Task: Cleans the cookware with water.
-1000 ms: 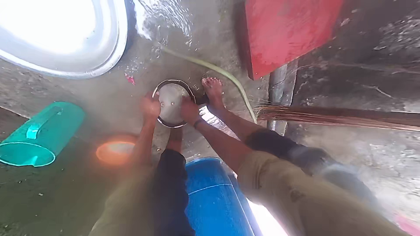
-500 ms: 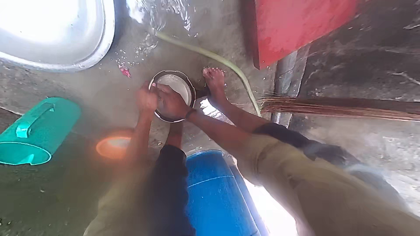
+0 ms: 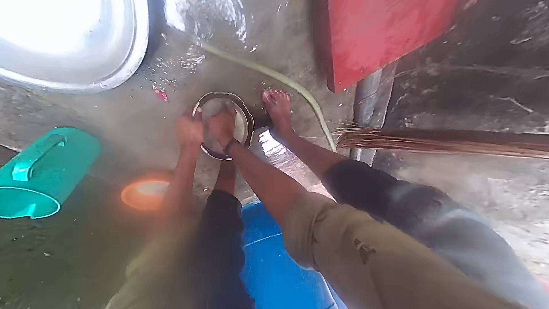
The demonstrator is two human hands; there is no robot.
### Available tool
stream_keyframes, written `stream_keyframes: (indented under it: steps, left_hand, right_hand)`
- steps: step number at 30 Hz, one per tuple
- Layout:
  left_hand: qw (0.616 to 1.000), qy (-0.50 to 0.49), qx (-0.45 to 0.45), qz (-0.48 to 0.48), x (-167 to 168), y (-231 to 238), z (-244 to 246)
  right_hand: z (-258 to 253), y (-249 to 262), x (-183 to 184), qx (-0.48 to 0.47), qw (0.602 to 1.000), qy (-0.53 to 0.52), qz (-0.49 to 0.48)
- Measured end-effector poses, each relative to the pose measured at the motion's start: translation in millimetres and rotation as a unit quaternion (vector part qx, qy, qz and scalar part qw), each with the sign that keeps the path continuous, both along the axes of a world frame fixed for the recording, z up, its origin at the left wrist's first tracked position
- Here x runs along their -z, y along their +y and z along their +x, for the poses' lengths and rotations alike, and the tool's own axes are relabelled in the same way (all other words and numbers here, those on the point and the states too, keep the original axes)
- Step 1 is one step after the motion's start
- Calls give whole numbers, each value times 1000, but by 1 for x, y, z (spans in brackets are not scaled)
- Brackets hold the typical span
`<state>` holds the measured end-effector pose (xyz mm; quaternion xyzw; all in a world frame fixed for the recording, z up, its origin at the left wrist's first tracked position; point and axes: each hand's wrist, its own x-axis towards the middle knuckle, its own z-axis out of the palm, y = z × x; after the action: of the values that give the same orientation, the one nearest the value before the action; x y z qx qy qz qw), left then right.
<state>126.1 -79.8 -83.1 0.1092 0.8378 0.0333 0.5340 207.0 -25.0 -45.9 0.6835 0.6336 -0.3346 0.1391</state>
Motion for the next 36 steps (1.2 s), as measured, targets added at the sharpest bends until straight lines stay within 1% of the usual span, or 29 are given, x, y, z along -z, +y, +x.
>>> stream_keyframes:
  steps: [1, 2, 3, 4, 6, 7, 9, 10, 11, 13, 14, 16, 17, 18, 20, 21, 22, 24, 25, 26, 28, 29, 31, 33, 34, 36]
  left_hand:
    - [1000, 2, 5, -5, 0, -1, 0]
    - [1000, 4, 12, -9, -1, 0, 1]
    - [1000, 8, 17, -8, -1, 1, 0]
    - [1000, 12, 22, -7, 0, 2, -1]
    - [1000, 5, 28, -14, 1, -1, 1]
    - [1000, 2, 28, -13, 0, -2, 1]
    - [1000, 5, 20, -3, 2, 1, -3]
    - [1000, 3, 19, 1, 2, 0, -1]
    - [1000, 0, 18, 2, 0, -2, 2]
    - [1000, 8, 21, -4, 0, -3, 1]
    - [999, 18, 28, -11, 0, -2, 0]
    - [999, 22, 36, -16, -2, -2, 1]
    - [999, 24, 36, -18, -3, -4, 2]
    - [999, 26, 35, -22, -5, -5, 3]
    - [999, 31, 26, -21, -4, 1, 4]
    - [999, 30, 21, -22, -5, 3, 4]
    - [999, 26, 17, -27, -7, 4, 5]
    - [999, 21, 13, -36, -9, 5, 5]
    - [999, 19, 14, -39, -9, 6, 5]
    - [999, 17, 16, -40, -9, 7, 5]
    - [999, 17, 28, -37, -7, 11, 3]
    - [999, 17, 30, -32, -7, 12, 2]
    - [999, 17, 33, -34, -11, 6, 5]
    - [999, 30, 38, -22, -7, 9, 3]
    - [999, 32, 39, -17, -6, 10, 3]
    - [998, 28, 43, -25, -10, 2, 7]
  right_hand:
    - [5, -27, 33, 14, 998, 52, -20]
    - [10, -40, 50, -1, 992, 96, -80]
    - [16, -46, 56, -46, 983, 142, -111]
    - [25, -48, 56, -101, 968, 194, -120]
    - [51, -47, 51, -211, 925, 290, -125]
    - [61, -39, 52, -264, 899, 322, -134]
    - [64, -9, 64, -370, 853, 338, -147]
    - [66, 1, 71, -400, 844, 326, -146]
    - [69, 6, 76, -415, 846, 303, -146]
    - [76, 16, 88, -409, 870, 235, -145]
    - [84, 16, 93, -388, 888, 205, -140]
    - [106, 2, 89, -351, 918, 139, -123]
    - [114, -11, 80, -323, 933, 113, -112]
    - [115, -25, 67, -284, 948, 81, -123]
    - [100, -32, 30, -172, 968, 40, -180]
    - [89, -31, 16, -121, 971, 18, -204]
    - [79, -30, 9, -85, 970, -10, -226]
    - [57, -19, 20, -60, 963, -62, -257]
    - [44, -9, 27, -63, 959, -65, -268]
    - [33, -2, 34, -85, 960, -50, -261]
    - [21, 3, 52, -164, 964, 26, -206]
    - [25, 2, 61, -200, 961, 60, -181]
    - [57, -4, 65, -243, 949, 98, -174]
    - [84, 1, 73, -252, 951, 88, -152]
    - [93, 0, 72, -247, 955, 64, -150]
    - [99, -13, 47, -259, 945, -3, -200]
